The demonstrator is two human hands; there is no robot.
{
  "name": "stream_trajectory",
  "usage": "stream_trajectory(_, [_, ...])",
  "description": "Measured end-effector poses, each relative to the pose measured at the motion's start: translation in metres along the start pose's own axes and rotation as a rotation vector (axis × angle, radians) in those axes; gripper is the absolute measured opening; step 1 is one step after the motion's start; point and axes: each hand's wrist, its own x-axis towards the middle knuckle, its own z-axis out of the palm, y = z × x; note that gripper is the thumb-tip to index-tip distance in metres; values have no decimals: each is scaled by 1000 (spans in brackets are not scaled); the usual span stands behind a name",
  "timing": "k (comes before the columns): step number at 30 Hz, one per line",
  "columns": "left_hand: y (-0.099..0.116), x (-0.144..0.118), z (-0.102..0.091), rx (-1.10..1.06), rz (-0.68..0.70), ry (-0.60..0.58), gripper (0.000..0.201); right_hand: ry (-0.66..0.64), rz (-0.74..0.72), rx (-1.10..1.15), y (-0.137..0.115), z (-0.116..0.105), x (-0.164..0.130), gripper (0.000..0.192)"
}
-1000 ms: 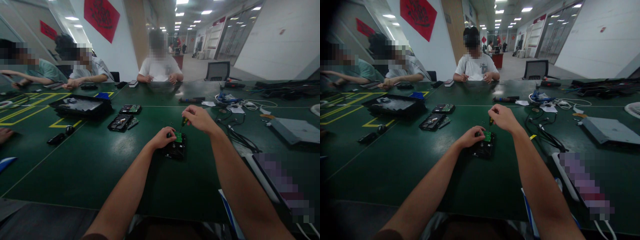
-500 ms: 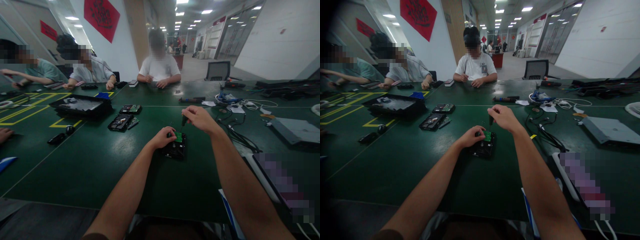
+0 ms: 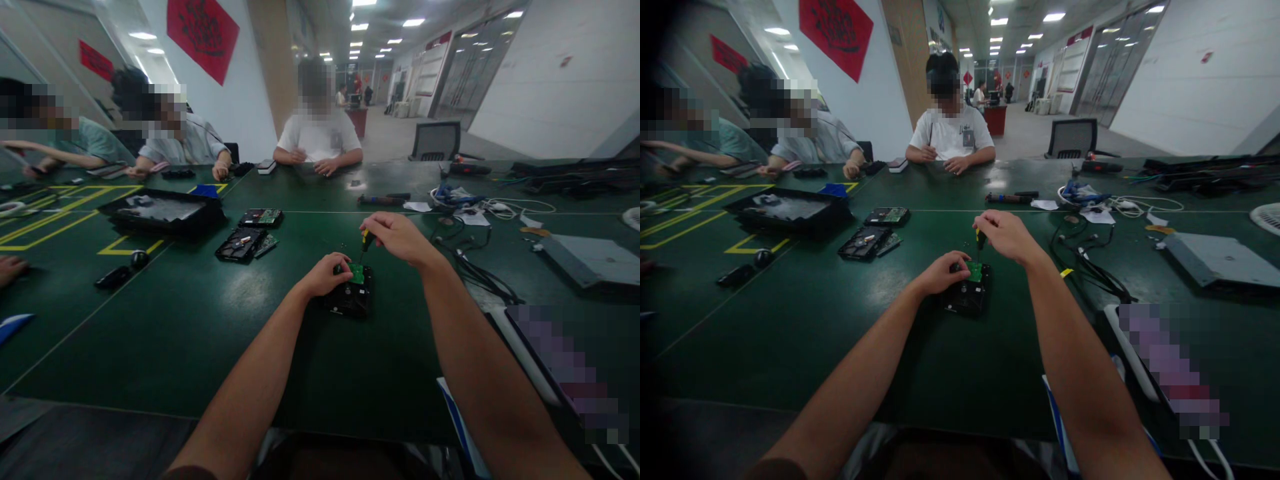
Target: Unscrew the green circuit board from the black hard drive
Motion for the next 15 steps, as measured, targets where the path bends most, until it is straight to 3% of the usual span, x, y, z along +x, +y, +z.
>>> stream_trajectory(5, [1, 0, -1, 9, -8, -2, 6, 94, 22, -82, -4, -2, -2, 29])
stream_trajectory(15, [2, 0, -1, 16, 3, 0, 7, -59, 19, 113, -5, -1, -3, 33])
